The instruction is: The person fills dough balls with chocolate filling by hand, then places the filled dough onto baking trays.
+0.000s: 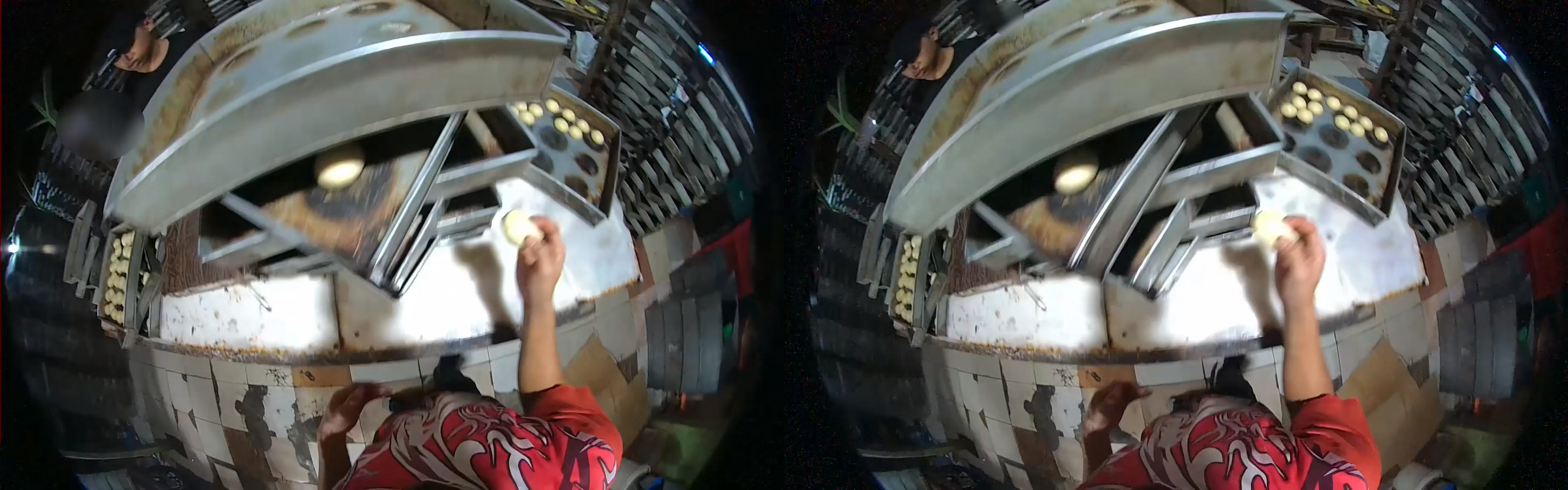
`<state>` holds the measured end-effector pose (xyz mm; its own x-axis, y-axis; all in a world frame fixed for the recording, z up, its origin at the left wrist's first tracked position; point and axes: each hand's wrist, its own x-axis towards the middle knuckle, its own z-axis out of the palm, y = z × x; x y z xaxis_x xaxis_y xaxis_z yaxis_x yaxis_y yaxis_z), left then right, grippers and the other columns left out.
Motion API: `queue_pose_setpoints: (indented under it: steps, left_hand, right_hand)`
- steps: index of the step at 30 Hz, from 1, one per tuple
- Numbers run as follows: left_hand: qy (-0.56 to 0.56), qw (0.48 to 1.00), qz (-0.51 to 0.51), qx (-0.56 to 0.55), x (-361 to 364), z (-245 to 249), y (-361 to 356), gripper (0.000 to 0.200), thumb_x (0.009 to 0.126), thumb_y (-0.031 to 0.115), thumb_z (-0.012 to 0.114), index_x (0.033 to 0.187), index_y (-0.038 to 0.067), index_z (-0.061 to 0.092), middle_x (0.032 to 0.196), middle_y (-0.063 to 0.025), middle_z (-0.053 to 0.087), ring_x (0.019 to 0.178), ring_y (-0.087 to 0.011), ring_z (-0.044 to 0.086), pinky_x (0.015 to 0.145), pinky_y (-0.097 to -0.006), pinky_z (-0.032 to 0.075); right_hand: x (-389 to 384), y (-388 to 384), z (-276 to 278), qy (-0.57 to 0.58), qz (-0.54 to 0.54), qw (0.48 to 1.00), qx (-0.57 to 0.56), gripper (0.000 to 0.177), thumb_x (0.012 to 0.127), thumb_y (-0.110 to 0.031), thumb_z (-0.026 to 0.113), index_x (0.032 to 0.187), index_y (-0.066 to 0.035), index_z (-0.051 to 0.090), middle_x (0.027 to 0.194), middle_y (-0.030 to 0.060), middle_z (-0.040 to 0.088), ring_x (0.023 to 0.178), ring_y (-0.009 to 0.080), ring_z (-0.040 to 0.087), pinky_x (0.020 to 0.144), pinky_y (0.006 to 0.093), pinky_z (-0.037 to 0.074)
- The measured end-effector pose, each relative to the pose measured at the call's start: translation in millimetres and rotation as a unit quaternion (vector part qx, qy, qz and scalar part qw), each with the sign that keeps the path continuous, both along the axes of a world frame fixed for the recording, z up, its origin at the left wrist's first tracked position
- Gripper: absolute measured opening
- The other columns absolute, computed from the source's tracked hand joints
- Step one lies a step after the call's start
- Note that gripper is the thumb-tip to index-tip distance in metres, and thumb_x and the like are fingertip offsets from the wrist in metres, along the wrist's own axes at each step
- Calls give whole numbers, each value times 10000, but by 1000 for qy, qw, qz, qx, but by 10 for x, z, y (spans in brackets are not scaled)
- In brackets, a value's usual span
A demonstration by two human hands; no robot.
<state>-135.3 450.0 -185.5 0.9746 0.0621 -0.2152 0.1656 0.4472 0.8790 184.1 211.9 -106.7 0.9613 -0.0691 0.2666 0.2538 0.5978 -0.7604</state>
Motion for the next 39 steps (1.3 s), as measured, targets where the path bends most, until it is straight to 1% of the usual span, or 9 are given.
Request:
queue_pose_setpoints:
  steps: [3, 7, 10, 16, 20, 27, 30, 32, 39]
  left_hand:
    - [-72, 973, 72, -206, 305, 574, -226, 405, 970, 246, 401, 1261, -36, 419, 1232, -181, 520, 1134, -310, 519, 988, -438, 392]
    - [23, 963, 188, -190, -117, 587, 122, 326, 970, 125, 382, 1264, -15, 407, 1195, -154, 534, 1012, -260, 575, 921, -377, 458]
    - [-8, 924, 323, -204, -636, 339, 362, 340, 935, 37, 408, 1270, -21, 406, 1173, -139, 545, 1022, -224, 567, 898, -334, 463]
    - [-130, 891, 305, -309, -903, 551, 575, 495, 890, 53, 431, 1355, -58, 305, 1357, -143, 394, 1237, -202, 398, 1050, -327, 289]
    - [-157, 897, 291, -295, -963, 384, 1081, 499, 856, -6, 453, 1342, -34, 341, 1330, -120, 421, 1222, -182, 409, 1031, -308, 310]
    - [16, 880, 460, -114, -520, -129, 1853, 420, 816, -92, 482, 1224, 9, 462, 1094, -41, 547, 999, -131, 526, 888, -258, 412]
    - [13, 941, 334, 58, -290, -241, 2119, 426, 819, -93, 477, 1233, 4, 453, 1101, -34, 544, 999, -124, 518, 892, -266, 408]
    - [-41, 928, 325, -177, -140, 227, 2177, 462, 833, -110, 456, 1283, -14, 421, 1218, -71, 504, 1135, -142, 457, 971, -275, 362]
    - [-47, 945, 236, -220, -286, 432, 3389, 353, 881, 7, 483, 1232, -25, 463, 1244, -157, 519, 1185, -223, 471, 1025, -333, 358]
  right_hand:
    - [-1221, 559, -69, -179, -80, 946, -256, 151, 756, -69, 598, 903, -38, 577, 956, 113, 538, 894, 202, 503, 740, 278, 413]
    - [-2465, 1231, 136, -476, 253, 695, -476, 228, 657, -135, 683, 878, -97, 639, 997, 60, 603, 1018, 245, 539, 1018, 497, 315]
    - [-2769, 1579, 243, -345, 401, 759, -380, 190, 750, -81, 627, 938, -49, 637, 926, 86, 638, 894, 256, 596, 963, 414, 408]
    - [-2458, 3327, -564, 1, 285, 928, -239, 156, 902, -149, 527, 929, 2, 554, 809, 52, 598, 744, 122, 552, 661, 244, 426]
    - [-1960, 4215, -1294, -179, 53, 891, -413, 239, 848, -90, 572, 1026, 31, 469, 931, 155, 521, 883, 247, 518, 784, 327, 412]
    - [-2268, 4396, -1103, -90, 105, 912, -387, 55, 869, -27, 467, 880, 24, 483, 836, 168, 502, 798, 290, 502, 764, 358, 411]
    - [-2408, 4446, -551, -215, 199, 857, -424, 47, 851, -24, 514, 865, 20, 523, 816, 194, 566, 726, 340, 567, 659, 366, 458]
    - [-2069, 4722, -322, -171, 205, 838, -476, 47, 855, -49, 529, 861, -3, 535, 755, 204, 570, 713, 374, 581, 640, 409, 463]
    - [-682, 5670, -47, -168, -82, 691, -698, 117, 883, -132, 463, 912, -51, 542, 753, 222, 591, 743, 412, 582, 616, 486, 439]
